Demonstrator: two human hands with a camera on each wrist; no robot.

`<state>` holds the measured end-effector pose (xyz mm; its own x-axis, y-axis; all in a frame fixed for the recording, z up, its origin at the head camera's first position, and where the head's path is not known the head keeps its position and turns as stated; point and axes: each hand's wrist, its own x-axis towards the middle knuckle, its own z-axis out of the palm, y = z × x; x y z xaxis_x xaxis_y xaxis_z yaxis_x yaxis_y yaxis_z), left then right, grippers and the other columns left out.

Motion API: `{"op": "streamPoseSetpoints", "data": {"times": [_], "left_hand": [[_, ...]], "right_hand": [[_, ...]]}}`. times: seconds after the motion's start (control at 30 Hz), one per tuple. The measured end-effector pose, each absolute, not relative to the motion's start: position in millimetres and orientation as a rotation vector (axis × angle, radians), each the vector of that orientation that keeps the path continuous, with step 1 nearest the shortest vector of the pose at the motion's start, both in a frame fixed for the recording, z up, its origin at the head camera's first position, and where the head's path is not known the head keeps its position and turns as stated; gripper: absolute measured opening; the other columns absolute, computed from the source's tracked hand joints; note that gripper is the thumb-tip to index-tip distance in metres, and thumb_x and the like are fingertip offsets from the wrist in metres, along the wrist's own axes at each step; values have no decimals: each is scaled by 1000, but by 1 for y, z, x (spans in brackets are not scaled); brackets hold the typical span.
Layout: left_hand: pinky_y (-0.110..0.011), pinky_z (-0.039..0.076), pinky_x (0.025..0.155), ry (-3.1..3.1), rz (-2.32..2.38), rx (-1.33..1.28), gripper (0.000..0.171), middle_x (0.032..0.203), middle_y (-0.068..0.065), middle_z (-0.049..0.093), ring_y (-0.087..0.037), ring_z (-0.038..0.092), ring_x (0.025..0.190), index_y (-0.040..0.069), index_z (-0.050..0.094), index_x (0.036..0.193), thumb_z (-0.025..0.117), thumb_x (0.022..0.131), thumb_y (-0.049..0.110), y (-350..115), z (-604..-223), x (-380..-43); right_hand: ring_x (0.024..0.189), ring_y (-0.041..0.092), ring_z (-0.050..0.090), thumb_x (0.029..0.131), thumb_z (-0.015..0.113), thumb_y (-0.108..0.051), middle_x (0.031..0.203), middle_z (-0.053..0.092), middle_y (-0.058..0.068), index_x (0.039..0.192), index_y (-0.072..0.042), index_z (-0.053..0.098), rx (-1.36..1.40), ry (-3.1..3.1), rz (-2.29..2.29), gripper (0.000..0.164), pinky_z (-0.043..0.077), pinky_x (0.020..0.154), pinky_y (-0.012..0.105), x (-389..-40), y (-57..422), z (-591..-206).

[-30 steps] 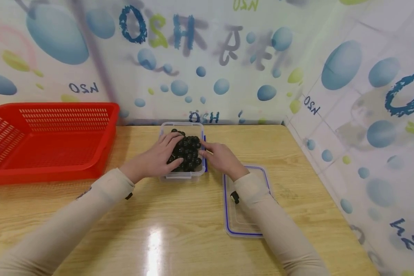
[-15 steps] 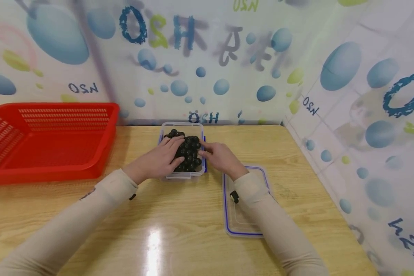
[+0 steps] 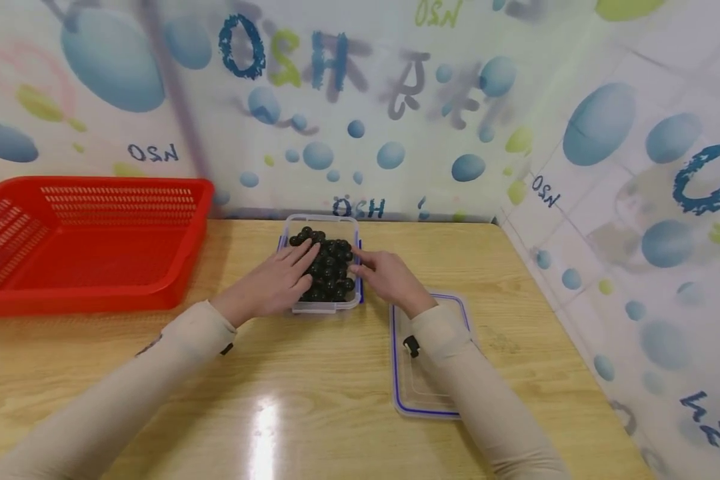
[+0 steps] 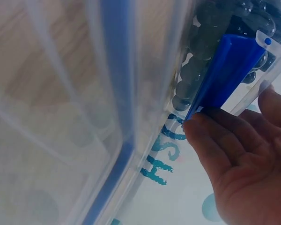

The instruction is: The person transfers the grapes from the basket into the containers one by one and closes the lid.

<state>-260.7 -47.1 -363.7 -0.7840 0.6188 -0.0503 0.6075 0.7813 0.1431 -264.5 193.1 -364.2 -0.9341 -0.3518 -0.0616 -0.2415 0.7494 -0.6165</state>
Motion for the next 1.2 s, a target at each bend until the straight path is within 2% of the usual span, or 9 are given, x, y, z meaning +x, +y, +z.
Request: {"op": "streamPoseSetpoints", "data": {"times": [0.13,0.2,0.37,0.43,0.73,0.83,0.97,1.1,1.2], "left_hand": [[-44,21,115,2853,125,1042,64,161,-19,0,-35,20,144,2,10,156,24,108,42,-43,-365,-258],[-47,22,115,2828,134,1053,66,161,-18,-8,-36,19,144,4,8,157,24,107,44,-39,-365,-259],[-51,5,117,2812,151,974,64,162,-12,-12,-29,-2,148,9,8,158,21,107,45,-32,-358,-264],[-50,2,117,2824,141,951,63,162,-10,-10,-26,-4,148,10,9,158,20,107,46,-32,-358,-265],[-46,13,117,2830,401,984,70,163,-7,-5,-29,12,147,9,20,157,31,104,54,-37,-368,-267],[-49,19,115,2818,551,1033,71,164,-8,2,-31,15,146,11,26,156,40,102,54,-41,-371,-267],[-52,26,112,2815,696,1161,62,159,-9,24,-30,23,144,14,41,150,52,99,47,-47,-371,-266],[-49,27,112,2815,701,1243,54,150,-9,41,-27,30,140,13,50,144,53,100,44,-50,-371,-266],[-48,27,112,2813,695,1229,56,148,-8,43,-27,31,140,13,49,145,51,100,46,-51,-372,-268]], "right_hand": [[117,26,58,104,52,-28,140,53,13,151,-15,38,-489,2766,-950,51,47,95,45,-265,194,-365],[121,26,56,104,52,-28,142,51,12,151,-15,38,-485,2755,-966,51,46,98,45,-265,194,-365],[123,25,54,103,52,-29,143,50,12,151,-16,39,-485,2756,-995,51,44,100,45,-266,193,-364],[123,25,54,103,52,-29,142,50,12,151,-16,39,-487,2763,-991,51,45,99,45,-267,194,-364],[117,22,58,103,52,-30,142,51,11,151,-18,38,-466,2758,-954,52,48,93,42,-266,197,-367],[119,22,56,103,52,-30,143,50,11,151,-17,38,-468,2756,-942,52,47,96,43,-265,196,-367],[115,22,58,104,51,-29,143,50,12,151,-15,38,-478,2756,-934,51,47,93,42,-264,195,-366],[105,21,59,104,50,-29,143,50,12,151,-14,38,-481,2769,-916,51,47,84,39,-265,194,-364],[105,20,59,104,51,-30,143,50,11,151,-15,37,-472,2770,-908,51,46,83,38,-267,194,-363]]}}
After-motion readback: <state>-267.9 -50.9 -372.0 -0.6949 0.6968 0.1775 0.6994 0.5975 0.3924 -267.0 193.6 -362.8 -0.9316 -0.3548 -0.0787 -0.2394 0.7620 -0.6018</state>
